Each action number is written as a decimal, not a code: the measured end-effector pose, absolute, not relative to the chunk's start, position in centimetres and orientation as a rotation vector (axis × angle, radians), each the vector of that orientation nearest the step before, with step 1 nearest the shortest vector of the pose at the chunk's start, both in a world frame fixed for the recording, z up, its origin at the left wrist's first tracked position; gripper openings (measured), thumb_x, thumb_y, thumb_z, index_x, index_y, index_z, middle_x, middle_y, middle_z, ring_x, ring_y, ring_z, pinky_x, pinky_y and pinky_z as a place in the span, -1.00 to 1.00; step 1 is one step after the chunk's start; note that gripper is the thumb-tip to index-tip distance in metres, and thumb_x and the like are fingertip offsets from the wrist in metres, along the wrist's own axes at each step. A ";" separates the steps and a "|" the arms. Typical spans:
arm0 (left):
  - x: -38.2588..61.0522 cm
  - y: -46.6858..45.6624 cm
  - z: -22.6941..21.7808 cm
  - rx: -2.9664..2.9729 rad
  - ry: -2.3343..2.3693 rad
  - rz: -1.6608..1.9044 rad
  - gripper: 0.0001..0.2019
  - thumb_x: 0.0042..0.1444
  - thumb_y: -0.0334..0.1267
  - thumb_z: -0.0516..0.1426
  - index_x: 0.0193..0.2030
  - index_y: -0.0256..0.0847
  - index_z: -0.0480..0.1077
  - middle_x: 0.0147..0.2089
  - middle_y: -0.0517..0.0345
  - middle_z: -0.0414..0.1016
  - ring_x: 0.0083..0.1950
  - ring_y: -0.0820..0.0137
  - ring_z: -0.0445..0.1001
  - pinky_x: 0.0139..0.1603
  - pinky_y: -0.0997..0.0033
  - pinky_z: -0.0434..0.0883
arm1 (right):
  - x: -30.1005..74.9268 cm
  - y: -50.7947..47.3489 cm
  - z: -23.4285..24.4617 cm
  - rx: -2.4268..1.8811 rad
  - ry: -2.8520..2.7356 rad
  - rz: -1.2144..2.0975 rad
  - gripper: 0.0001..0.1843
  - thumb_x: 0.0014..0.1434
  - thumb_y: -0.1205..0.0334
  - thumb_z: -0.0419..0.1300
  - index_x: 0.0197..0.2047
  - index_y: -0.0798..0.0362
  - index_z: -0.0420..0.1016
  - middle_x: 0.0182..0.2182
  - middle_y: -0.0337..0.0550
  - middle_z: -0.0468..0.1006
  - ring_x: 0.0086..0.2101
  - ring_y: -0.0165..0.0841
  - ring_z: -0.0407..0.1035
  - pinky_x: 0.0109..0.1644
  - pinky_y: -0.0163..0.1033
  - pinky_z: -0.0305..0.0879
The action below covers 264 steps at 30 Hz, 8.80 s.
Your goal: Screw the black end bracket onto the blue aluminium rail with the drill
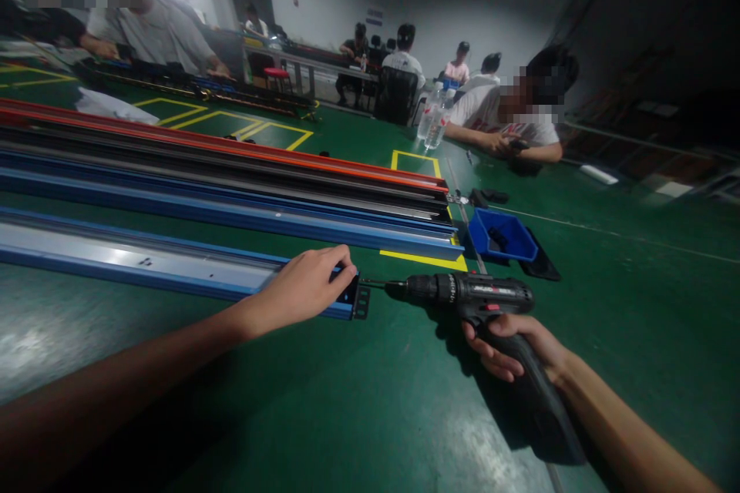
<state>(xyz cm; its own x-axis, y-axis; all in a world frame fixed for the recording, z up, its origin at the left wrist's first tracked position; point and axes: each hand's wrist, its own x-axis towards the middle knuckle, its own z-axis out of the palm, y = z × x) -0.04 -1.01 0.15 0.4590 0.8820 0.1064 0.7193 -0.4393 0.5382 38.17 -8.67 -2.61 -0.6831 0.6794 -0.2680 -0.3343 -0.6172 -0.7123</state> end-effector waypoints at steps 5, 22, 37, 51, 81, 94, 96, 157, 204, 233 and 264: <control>-0.1 -1.1 0.1 2.298 1.323 0.541 -0.76 0.40 -0.07 0.01 -0.18 -0.11 0.40 -0.23 0.16 0.60 -0.25 0.30 0.53 -0.25 0.32 0.28 | 38.3 -8.6 -2.7 -0.720 -0.852 2.289 -0.65 0.26 0.27 0.14 -0.02 0.34 0.60 -0.39 -0.07 0.55 -0.67 -0.60 0.21 -0.47 -0.39 0.40; -0.1 -1.0 0.1 2.310 1.331 0.526 -0.74 0.38 -0.06 0.00 -0.17 -0.11 0.43 -0.25 0.14 0.59 -0.25 0.28 0.53 -0.26 0.31 0.29 | 38.4 -8.7 -3.0 -0.752 -0.838 2.304 -0.68 0.30 0.21 0.18 -0.07 0.31 0.59 -0.42 -0.12 0.54 -0.65 -0.57 0.26 -0.47 -0.38 0.40; 0.0 -1.1 0.2 2.322 1.339 0.503 -0.76 0.40 -0.08 0.00 -0.16 -0.12 0.41 -0.23 0.13 0.60 -0.23 0.25 0.54 -0.24 0.30 0.31 | 38.2 -8.7 -2.8 -0.792 -0.838 2.287 -0.71 0.26 0.21 0.21 -0.13 0.29 0.59 -0.46 -0.18 0.51 -0.69 -0.60 0.18 -0.51 -0.40 0.35; 0.0 -1.0 0.1 2.327 1.333 0.518 -0.74 0.39 -0.07 -0.02 -0.17 -0.12 0.40 -0.23 0.11 0.60 -0.24 0.24 0.54 -0.25 0.30 0.30 | 38.1 -8.8 -2.7 -0.813 -0.784 2.282 -0.73 0.25 0.24 0.21 -0.16 0.30 0.60 -0.47 -0.16 0.51 -0.69 -0.59 0.21 -0.52 -0.40 0.37; 0.0 -1.0 0.0 2.312 1.333 0.514 -0.74 0.40 -0.05 -0.01 -0.17 -0.11 0.40 -0.22 0.13 0.59 -0.19 0.23 0.55 -0.20 0.27 0.33 | 38.1 -8.8 -2.6 -0.810 -0.785 2.306 -0.70 0.23 0.22 0.21 -0.11 0.29 0.61 -0.45 -0.15 0.51 -0.69 -0.59 0.19 -0.51 -0.39 0.36; 0.0 -1.0 0.1 2.298 1.335 0.510 -0.75 0.40 -0.06 -0.01 -0.16 -0.11 0.40 -0.22 0.13 0.59 -0.19 0.24 0.54 -0.21 0.28 0.31 | 38.0 -8.7 -2.6 -0.769 -0.819 2.295 -0.68 0.26 0.23 0.18 -0.08 0.31 0.61 -0.42 -0.11 0.52 -0.68 -0.60 0.19 -0.49 -0.39 0.37; -0.1 -1.0 0.0 2.297 1.332 0.513 -0.75 0.40 -0.06 -0.01 -0.16 -0.10 0.40 -0.22 0.15 0.59 -0.21 0.24 0.54 -0.21 0.29 0.30 | 38.1 -8.8 -2.6 -0.777 -0.816 2.291 -0.68 0.26 0.24 0.17 -0.07 0.32 0.61 -0.42 -0.11 0.53 -0.68 -0.60 0.18 -0.49 -0.40 0.37; 0.1 -1.3 0.4 2.327 1.313 0.528 -0.76 0.39 -0.14 -0.01 -0.19 -0.15 0.41 -0.23 0.11 0.59 -0.25 0.30 0.52 -0.25 0.31 0.31 | 38.2 -8.8 -2.5 -0.806 -0.804 2.298 -0.70 0.28 0.20 0.22 -0.12 0.31 0.60 -0.46 -0.17 0.50 -0.66 -0.57 0.23 -0.48 -0.38 0.36; 0.1 -1.3 0.3 2.324 1.331 0.522 -0.78 0.39 -0.12 -0.01 -0.20 -0.12 0.39 -0.25 0.15 0.58 -0.24 0.28 0.52 -0.25 0.30 0.29 | 37.9 -8.8 -2.4 -0.800 -0.823 2.296 -0.71 0.26 0.21 0.23 -0.09 0.29 0.59 -0.43 -0.16 0.51 -0.66 -0.59 0.20 -0.49 -0.40 0.35; 0.0 -1.2 0.3 2.339 1.356 0.473 -0.82 0.22 -0.25 0.06 -0.09 -0.08 0.43 -0.14 0.16 0.59 -0.13 0.21 0.54 -0.13 0.24 0.36 | 37.9 -8.7 -2.3 -0.781 -0.864 2.279 -0.69 0.27 0.22 0.20 -0.06 0.29 0.61 -0.42 -0.16 0.51 -0.67 -0.61 0.17 -0.48 -0.40 0.37; 0.0 -1.5 0.6 2.335 1.386 0.482 -0.84 0.24 -0.22 0.06 -0.12 -0.12 0.44 -0.17 0.11 0.60 -0.23 0.23 0.54 -0.24 0.26 0.34 | 37.8 -8.8 -2.2 -0.799 -0.848 2.284 -0.70 0.27 0.21 0.22 -0.10 0.28 0.62 -0.44 -0.17 0.51 -0.68 -0.61 0.18 -0.48 -0.40 0.38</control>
